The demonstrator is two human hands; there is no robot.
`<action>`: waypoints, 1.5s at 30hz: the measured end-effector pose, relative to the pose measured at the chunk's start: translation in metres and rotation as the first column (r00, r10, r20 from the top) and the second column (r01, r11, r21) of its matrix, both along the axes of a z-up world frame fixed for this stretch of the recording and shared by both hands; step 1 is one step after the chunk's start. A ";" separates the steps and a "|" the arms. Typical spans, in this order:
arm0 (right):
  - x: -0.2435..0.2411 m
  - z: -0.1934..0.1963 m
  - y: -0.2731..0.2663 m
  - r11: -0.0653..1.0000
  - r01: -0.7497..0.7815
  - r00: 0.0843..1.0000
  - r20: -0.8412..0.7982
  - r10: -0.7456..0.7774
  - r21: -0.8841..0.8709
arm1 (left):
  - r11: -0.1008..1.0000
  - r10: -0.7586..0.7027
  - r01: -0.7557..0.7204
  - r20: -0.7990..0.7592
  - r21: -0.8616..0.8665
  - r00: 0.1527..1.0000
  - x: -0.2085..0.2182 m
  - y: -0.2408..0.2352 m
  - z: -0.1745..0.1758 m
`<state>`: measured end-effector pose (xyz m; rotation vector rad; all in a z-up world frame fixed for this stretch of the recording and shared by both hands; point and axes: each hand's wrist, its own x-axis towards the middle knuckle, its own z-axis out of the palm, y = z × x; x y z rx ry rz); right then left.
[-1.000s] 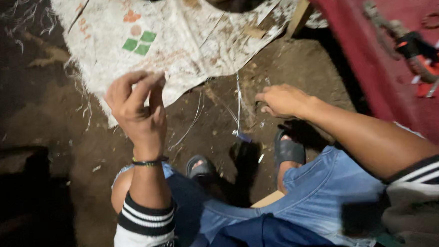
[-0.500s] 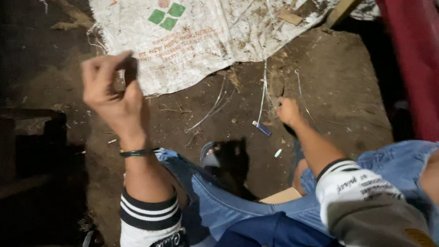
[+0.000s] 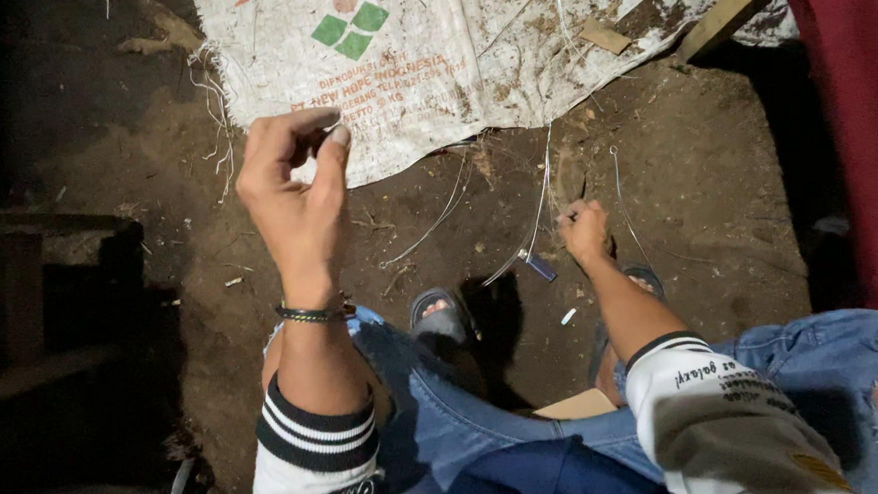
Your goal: The person sits on the floor and assembles small wire components using pliers and a lighter. They cut, bend, and heat-seal the wire ends, then attach small metal pieces to form a finished unit.
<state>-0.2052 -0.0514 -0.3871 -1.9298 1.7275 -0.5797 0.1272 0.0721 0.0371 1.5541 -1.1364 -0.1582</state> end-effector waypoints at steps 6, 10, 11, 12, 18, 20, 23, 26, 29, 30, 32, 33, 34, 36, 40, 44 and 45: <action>0.041 0.013 -0.019 0.948 0.086 0.983 -0.182 -0.030 0.307 | 0.996 -0.083 0.086 -0.253 0.004 0.964 0.000 -0.005 -0.012; 0.053 0.009 -0.028 0.948 0.086 0.951 -0.310 0.014 0.305 | 0.987 -0.126 0.150 -0.327 0.050 0.937 0.000 -0.010 -0.024; 0.055 0.005 -0.029 0.949 0.066 0.951 -0.308 0.034 0.308 | 0.984 -0.143 0.171 -0.349 0.050 0.926 0.000 -0.011 -0.027; 0.054 0.001 -0.028 0.949 0.049 0.949 -0.310 0.053 0.312 | 0.980 -0.161 0.194 -0.375 0.050 0.913 -0.001 -0.012 -0.031; 0.051 -0.007 -0.029 0.978 0.094 0.975 -0.218 -0.052 0.188 | 0.957 -0.137 0.251 -0.542 0.143 0.829 -0.013 -0.025 -0.038; 0.046 0.001 -0.033 0.987 0.130 0.987 -0.110 -0.120 0.091 | 0.951 -0.185 0.293 -0.567 0.104 0.803 -0.015 -0.032 -0.041; 0.040 0.033 -0.049 0.991 0.121 0.991 0.072 -0.116 -0.058 | 0.943 -0.189 0.324 -0.674 0.078 0.714 -0.019 -0.039 -0.048; 0.038 0.092 -0.068 0.983 0.012 0.981 0.190 0.023 -0.183 | 0.939 -0.231 0.343 -0.777 -0.020 0.586 -0.026 -0.051 -0.058; 0.043 0.165 -0.079 0.933 -0.117 0.932 0.286 0.222 -0.341 | 0.941 -0.258 0.324 -0.818 -0.093 0.514 -0.032 -0.073 -0.071; 0.044 0.191 -0.081 0.908 -0.156 0.926 0.263 0.272 -0.388 | 0.944 -0.259 0.311 -0.826 -0.107 0.501 -0.032 -0.080 -0.074; 0.043 0.243 -0.079 0.887 -0.229 0.921 0.205 0.330 -0.401 | 0.947 -0.267 0.289 -0.847 -0.141 0.460 -0.033 -0.092 -0.078; 0.040 0.267 -0.076 0.893 -0.262 0.924 0.173 0.342 -0.366 | 0.948 -0.271 0.277 -0.857 -0.158 0.439 -0.035 -0.097 -0.078; 0.039 0.290 -0.072 0.897 -0.291 0.925 0.141 0.352 -0.332 | 0.941 -0.298 0.283 -0.851 -0.186 0.432 -0.036 -0.101 -0.076; 0.034 0.330 -0.064 0.814 -0.403 0.857 0.139 0.496 -0.419 | 0.925 -0.350 0.294 -0.839 -0.239 0.418 -0.040 -0.107 -0.070; 0.014 0.379 -0.039 0.764 -0.540 0.827 -0.054 0.559 -0.353 | 0.879 -0.449 0.338 -0.825 -0.338 0.342 -0.052 -0.106 -0.059; -0.004 0.397 -0.019 0.746 -0.594 0.799 -0.109 0.592 -0.301 | 0.825 -0.523 0.386 -0.817 -0.413 0.242 -0.064 -0.101 -0.048; -0.008 0.398 -0.015 0.747 -0.597 0.796 -0.102 0.596 -0.294 | 0.816 -0.532 0.395 -0.815 -0.422 0.228 -0.068 -0.100 -0.045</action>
